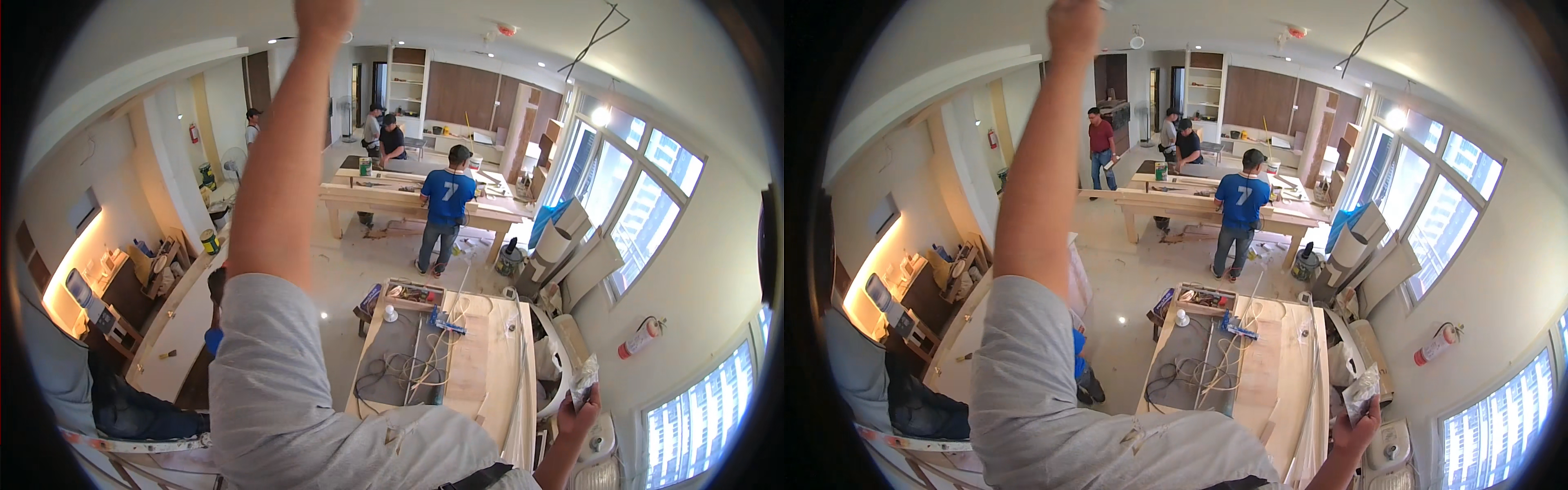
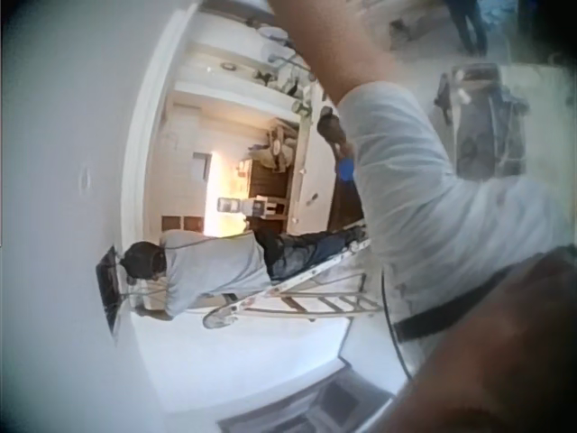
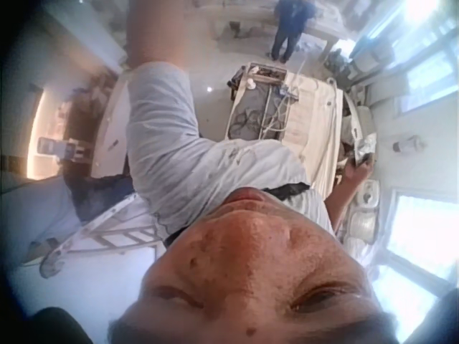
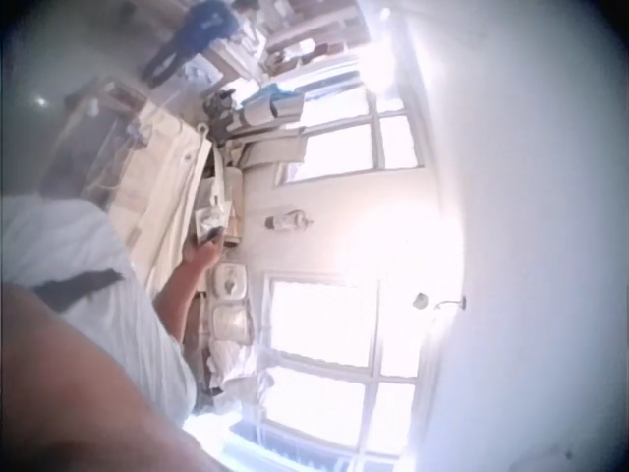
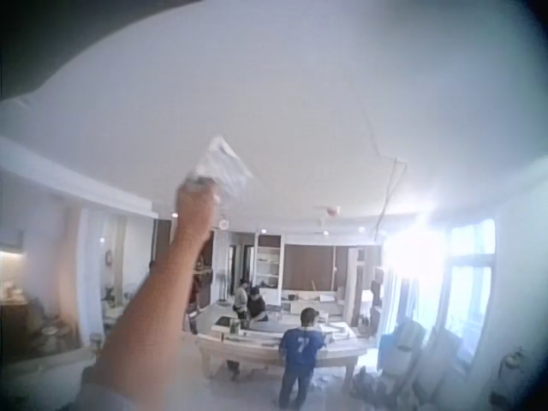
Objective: Using a putty knife to apply plaster or joint compound to a ceiling around a light fixture or electrical point.
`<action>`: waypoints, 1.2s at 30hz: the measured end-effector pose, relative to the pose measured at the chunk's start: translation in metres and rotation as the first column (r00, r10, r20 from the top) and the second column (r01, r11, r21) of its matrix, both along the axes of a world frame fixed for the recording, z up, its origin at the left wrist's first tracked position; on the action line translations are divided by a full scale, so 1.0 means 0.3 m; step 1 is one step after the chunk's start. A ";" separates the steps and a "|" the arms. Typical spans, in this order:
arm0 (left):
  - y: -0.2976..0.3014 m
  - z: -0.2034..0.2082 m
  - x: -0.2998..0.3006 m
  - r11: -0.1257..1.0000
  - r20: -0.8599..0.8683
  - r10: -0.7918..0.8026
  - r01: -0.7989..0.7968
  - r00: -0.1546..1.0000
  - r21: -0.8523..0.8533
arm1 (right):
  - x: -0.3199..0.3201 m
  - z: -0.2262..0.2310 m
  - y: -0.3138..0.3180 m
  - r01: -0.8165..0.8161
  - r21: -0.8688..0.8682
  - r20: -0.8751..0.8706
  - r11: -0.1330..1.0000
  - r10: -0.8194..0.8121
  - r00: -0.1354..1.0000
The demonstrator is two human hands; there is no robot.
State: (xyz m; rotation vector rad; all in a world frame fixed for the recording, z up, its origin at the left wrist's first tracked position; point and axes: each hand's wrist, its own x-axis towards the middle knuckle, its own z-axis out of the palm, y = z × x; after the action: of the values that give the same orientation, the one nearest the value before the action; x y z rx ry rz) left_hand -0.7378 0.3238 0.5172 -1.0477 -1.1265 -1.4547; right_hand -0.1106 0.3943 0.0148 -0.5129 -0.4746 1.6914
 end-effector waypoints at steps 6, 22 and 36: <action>-0.204 0.068 0.037 0.981 -0.100 -0.092 0.107 0.991 0.162 | 0.032 -0.031 0.001 -0.040 0.021 -0.020 0.999 0.040 0.999; 0.020 0.064 0.256 0.944 0.005 -0.183 0.175 0.983 0.281 | -0.119 0.049 -0.010 0.003 -0.021 -0.048 1.000 -0.004 0.999; 0.066 0.432 0.250 0.906 0.202 -0.135 0.038 0.970 0.421 | -0.030 -0.084 0.020 0.514 0.097 0.439 0.853 -0.500 0.747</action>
State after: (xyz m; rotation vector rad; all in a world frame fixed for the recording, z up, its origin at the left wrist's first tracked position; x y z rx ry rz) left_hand -0.6628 0.3435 0.6467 -0.6489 -0.8738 -1.8242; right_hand -0.1197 0.4002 -0.0104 -0.9764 -0.5783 1.0422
